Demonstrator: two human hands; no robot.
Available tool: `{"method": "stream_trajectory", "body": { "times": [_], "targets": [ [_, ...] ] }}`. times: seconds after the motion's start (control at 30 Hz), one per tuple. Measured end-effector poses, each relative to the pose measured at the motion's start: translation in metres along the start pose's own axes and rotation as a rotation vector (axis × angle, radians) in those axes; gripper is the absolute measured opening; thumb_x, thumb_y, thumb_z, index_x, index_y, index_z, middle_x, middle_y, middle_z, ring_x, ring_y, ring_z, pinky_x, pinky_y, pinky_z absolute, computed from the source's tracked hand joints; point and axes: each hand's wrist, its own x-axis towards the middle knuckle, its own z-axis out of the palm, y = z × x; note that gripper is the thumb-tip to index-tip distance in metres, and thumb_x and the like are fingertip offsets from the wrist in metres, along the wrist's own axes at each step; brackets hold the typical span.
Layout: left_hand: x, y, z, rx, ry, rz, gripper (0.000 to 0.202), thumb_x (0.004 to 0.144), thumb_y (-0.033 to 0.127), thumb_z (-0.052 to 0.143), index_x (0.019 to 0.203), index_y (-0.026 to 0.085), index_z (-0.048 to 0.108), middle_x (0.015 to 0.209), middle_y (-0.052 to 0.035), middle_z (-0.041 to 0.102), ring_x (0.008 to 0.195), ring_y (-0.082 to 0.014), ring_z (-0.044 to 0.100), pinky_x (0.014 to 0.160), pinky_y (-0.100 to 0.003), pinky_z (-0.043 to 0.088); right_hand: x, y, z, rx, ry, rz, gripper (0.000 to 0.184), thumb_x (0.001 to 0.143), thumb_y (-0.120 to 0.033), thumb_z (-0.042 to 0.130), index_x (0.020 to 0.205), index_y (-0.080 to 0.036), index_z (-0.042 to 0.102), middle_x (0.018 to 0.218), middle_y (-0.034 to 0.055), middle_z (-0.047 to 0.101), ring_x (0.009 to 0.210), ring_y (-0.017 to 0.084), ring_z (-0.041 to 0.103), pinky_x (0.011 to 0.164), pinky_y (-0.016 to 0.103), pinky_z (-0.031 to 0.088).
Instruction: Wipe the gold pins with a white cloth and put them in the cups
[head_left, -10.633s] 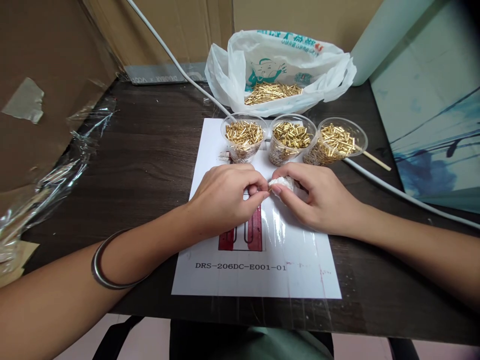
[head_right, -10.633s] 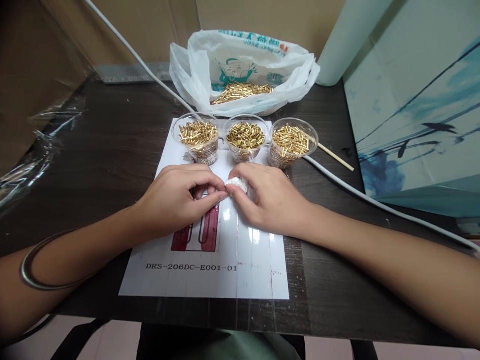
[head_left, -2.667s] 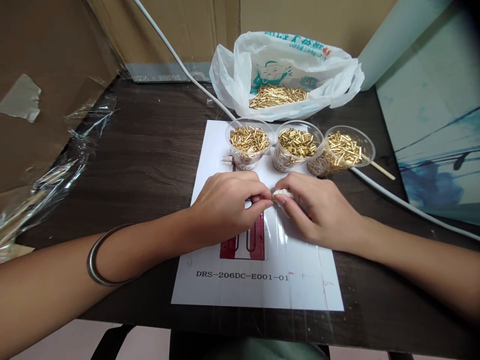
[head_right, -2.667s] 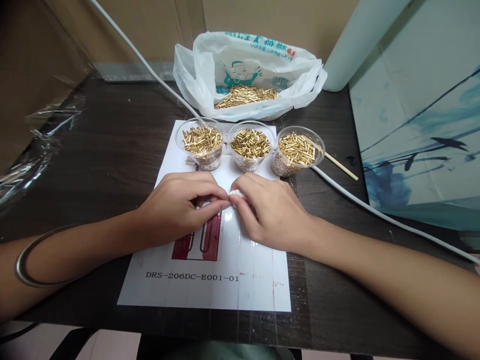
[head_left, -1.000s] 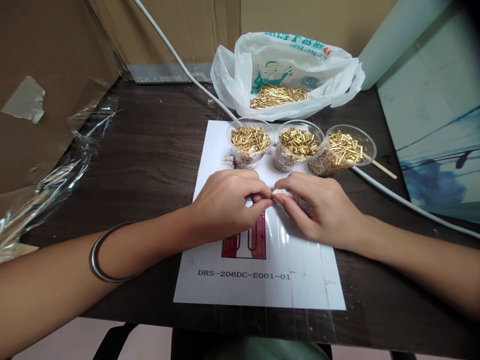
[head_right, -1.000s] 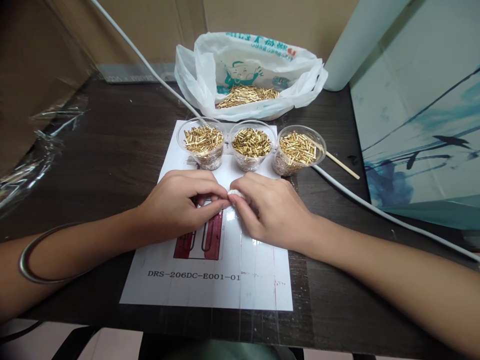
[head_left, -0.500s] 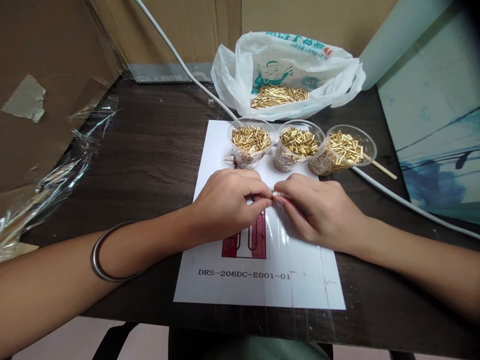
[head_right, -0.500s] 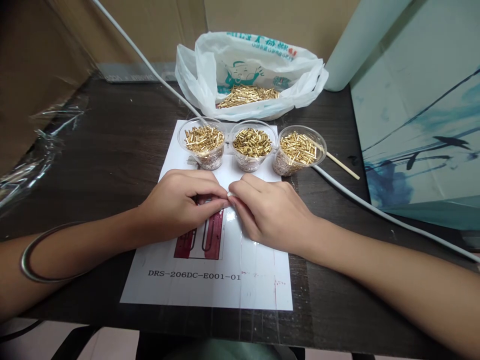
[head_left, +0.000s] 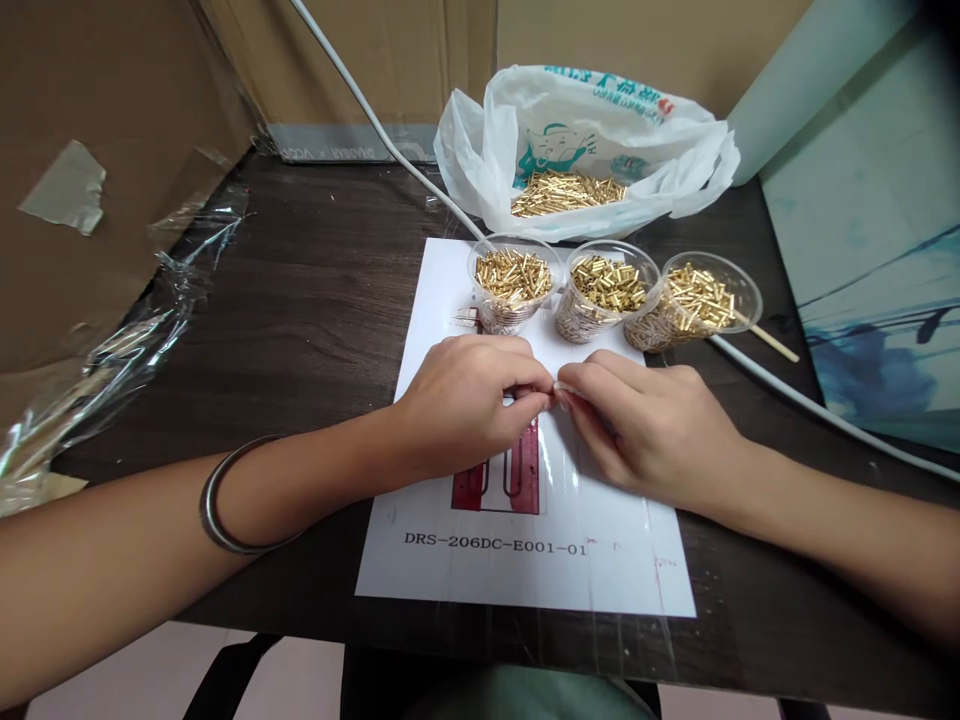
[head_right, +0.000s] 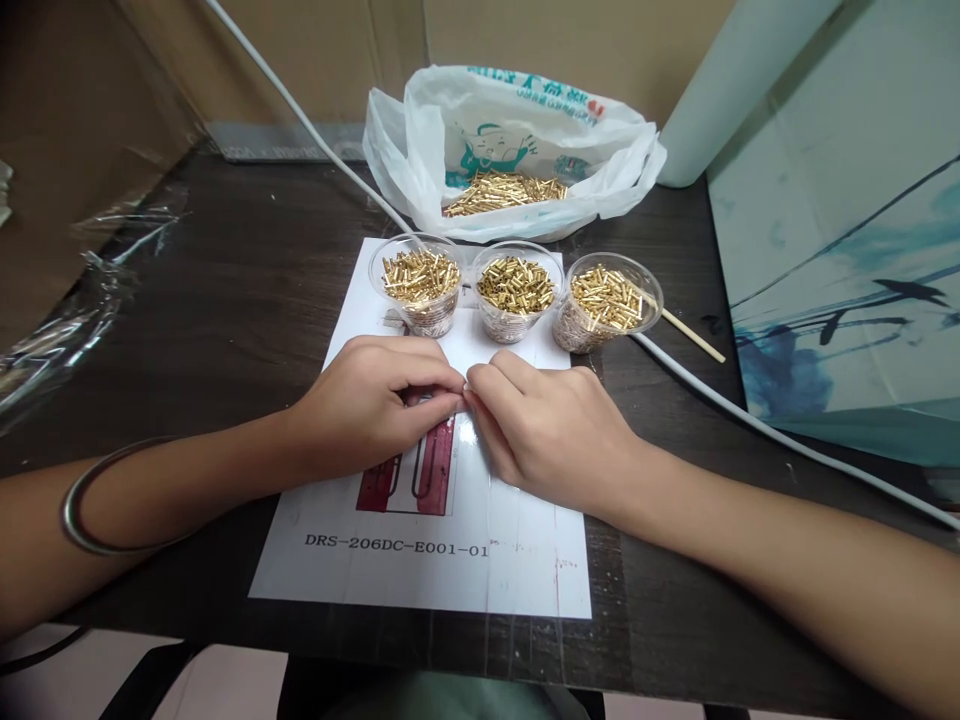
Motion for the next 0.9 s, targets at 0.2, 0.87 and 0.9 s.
{"method": "stream_trajectory", "body": {
  "times": [0.2, 0.87, 0.9],
  "targets": [
    [0.0013, -0.0012, -0.0001, -0.009, 0.001, 0.012, 0.013, 0.077, 0.02, 0.057, 0.075, 0.017, 0.069, 0.071, -0.0002, 0.063, 0.067, -0.0111, 0.054, 0.062, -0.023, 0.04, 0.0017, 0.0014, -0.0009, 0.129, -0.063, 0.058, 0.024, 0.088, -0.028, 0.039, 0.088, -0.014, 0.059, 0.073, 0.0032, 0.053, 0.061, 0.011, 0.048, 0.05, 0.025, 0.029],
    [0.0, -0.0001, 0.0, 0.04, 0.009, -0.024, 0.011, 0.077, 0.025, 0.059, 0.073, 0.02, 0.068, 0.069, 0.004, 0.061, 0.066, -0.009, 0.054, 0.061, -0.022, 0.039, 0.0002, 0.0018, 0.0015, 0.171, -0.084, 0.085, 0.025, 0.088, -0.029, 0.039, 0.089, -0.015, 0.059, 0.074, 0.0028, 0.055, 0.063, 0.011, 0.05, 0.054, 0.024, 0.035],
    [0.0, -0.0004, 0.0004, 0.042, 0.014, -0.023, 0.011, 0.076, 0.025, 0.06, 0.072, 0.02, 0.068, 0.068, 0.0041, 0.061, 0.066, -0.0089, 0.053, 0.06, -0.022, 0.039, -0.0001, 0.0022, 0.0026, 0.187, -0.073, 0.09, 0.024, 0.087, -0.028, 0.039, 0.089, -0.015, 0.059, 0.074, 0.0027, 0.055, 0.063, 0.011, 0.05, 0.054, 0.024, 0.036]
  ]
}}
